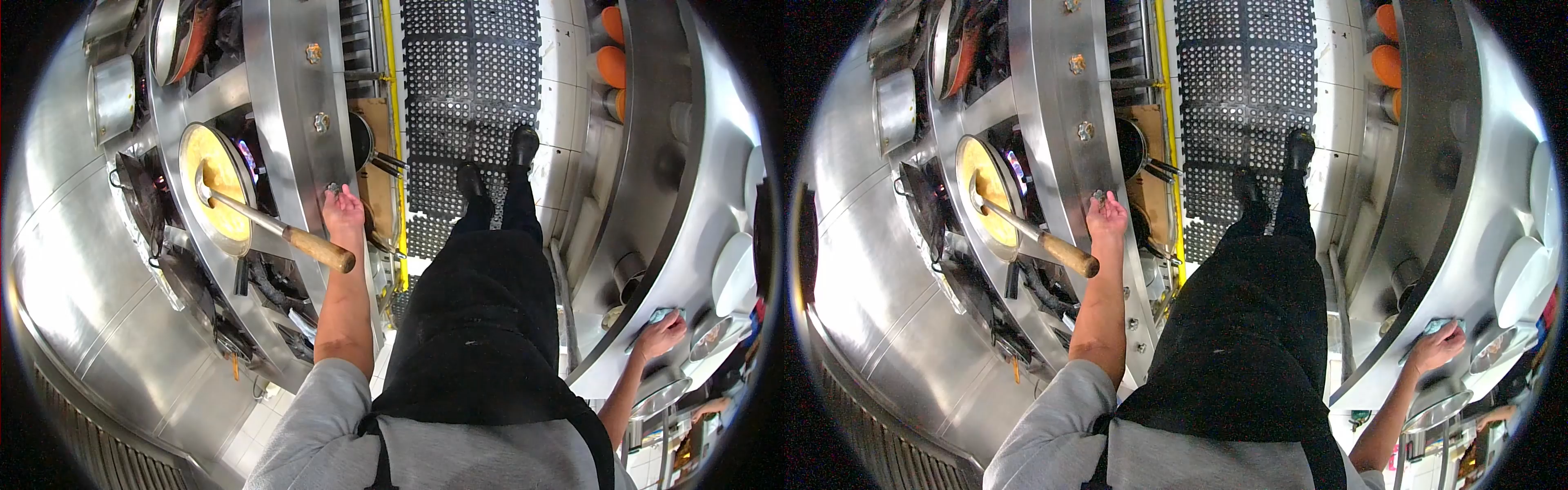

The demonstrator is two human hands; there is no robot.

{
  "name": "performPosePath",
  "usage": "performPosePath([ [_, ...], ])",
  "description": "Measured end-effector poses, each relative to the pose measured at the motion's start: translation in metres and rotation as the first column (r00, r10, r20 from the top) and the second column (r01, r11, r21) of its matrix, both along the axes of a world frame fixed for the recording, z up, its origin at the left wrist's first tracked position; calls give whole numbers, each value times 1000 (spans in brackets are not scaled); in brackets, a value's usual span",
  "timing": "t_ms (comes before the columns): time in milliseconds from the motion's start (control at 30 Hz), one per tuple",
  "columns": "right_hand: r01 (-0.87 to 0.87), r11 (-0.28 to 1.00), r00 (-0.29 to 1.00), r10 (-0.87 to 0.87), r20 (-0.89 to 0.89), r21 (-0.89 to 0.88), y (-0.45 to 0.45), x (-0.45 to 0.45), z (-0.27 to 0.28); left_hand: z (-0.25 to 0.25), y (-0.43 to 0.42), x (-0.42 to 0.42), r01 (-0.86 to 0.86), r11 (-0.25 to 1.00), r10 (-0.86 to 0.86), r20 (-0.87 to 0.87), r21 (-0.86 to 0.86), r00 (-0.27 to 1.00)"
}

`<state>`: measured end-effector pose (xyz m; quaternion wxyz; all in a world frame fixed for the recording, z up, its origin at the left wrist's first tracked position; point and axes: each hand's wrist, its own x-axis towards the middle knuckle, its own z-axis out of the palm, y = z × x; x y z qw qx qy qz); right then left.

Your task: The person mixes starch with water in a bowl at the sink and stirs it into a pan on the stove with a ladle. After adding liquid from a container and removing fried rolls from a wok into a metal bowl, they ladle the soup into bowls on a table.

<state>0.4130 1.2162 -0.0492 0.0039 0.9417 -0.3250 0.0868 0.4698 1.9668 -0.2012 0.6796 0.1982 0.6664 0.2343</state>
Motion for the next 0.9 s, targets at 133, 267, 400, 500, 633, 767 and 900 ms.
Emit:
performPosePath([
  [133,-20,1000,1000,20,2,-9,-2,-1,-1,-1,2,1,-45,999,45,-22,-8,999],
  [267,-6,1000,1000,6,-7,-11,0,1,0,4,-3,2,4,1000,-4,3,28,1000],
  [400,-11,1000,1000,11,3,-11,1,1,1,-2,1,-2,10,1000,-10,-6,30,1000],
  [500,12,1000,1000,-12,-4,-4,4,3,1,-4,4,-3,3,1000,-3,-23,22,1000],
  [633,82,997,997,-82,11,-2,18,11,7,-4,-1,-13,13,998,-9,69,-69,998],
  [767,14,998,996,-19,92,61,-34,-16,-27,-15,-29,-55,728,685,-488,725,-29,487],
  [900,46,998,999,-47,25,46,-29,0,-20,19,-103,-84,916,-347,-886,-392,202,-249],
])
